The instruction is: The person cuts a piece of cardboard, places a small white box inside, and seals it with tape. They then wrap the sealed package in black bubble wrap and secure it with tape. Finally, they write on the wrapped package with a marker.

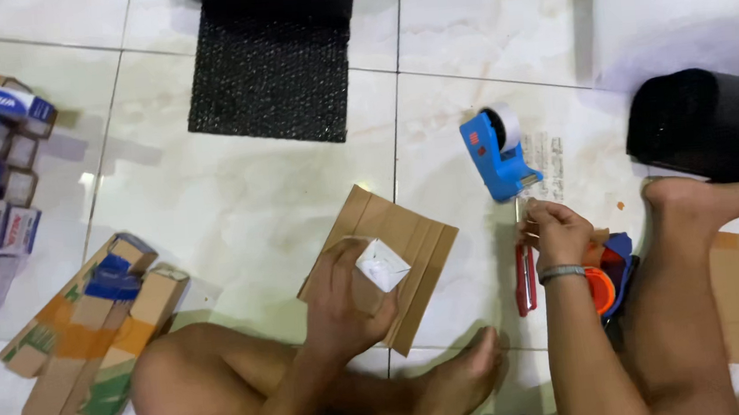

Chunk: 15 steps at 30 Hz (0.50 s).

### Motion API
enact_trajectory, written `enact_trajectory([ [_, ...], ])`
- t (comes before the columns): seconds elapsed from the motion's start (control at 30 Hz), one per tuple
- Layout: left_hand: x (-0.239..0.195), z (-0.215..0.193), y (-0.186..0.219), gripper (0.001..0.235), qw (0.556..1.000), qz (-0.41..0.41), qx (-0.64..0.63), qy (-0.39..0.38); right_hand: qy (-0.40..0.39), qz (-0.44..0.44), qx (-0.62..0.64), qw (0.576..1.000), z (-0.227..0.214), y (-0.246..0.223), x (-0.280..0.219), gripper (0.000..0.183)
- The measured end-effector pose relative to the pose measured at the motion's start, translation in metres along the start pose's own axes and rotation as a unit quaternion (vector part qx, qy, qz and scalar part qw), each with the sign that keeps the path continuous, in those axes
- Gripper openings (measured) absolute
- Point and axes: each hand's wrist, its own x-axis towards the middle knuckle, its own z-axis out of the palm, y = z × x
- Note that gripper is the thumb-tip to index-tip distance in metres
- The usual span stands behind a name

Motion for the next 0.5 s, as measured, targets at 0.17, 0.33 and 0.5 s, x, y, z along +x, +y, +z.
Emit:
enact_trajectory([
  [0.17, -0.007, -0.001, 0.019, 0.057, 0.998, 0.034, -0.054, 0.011, -0.254, -0.081, 0.144, 0.953, 0.0, -0.003, -0.131, 0.008],
  [0.33, -0.032, 0.004, 0.026, 0.051, 0.99, 0.001, -0.138, -0.018, -0.306, -0.084, 0.047, 0.947, 0.012, -0.019, -0.198, 0.01],
  [0.5, -0.047, 0.005, 0.029, 0.059, 0.99, -0.023, -0.136, -0.012, -0.291, -0.056, -0.012, 0.955, 0.011, -0.027, -0.209, 0.013],
])
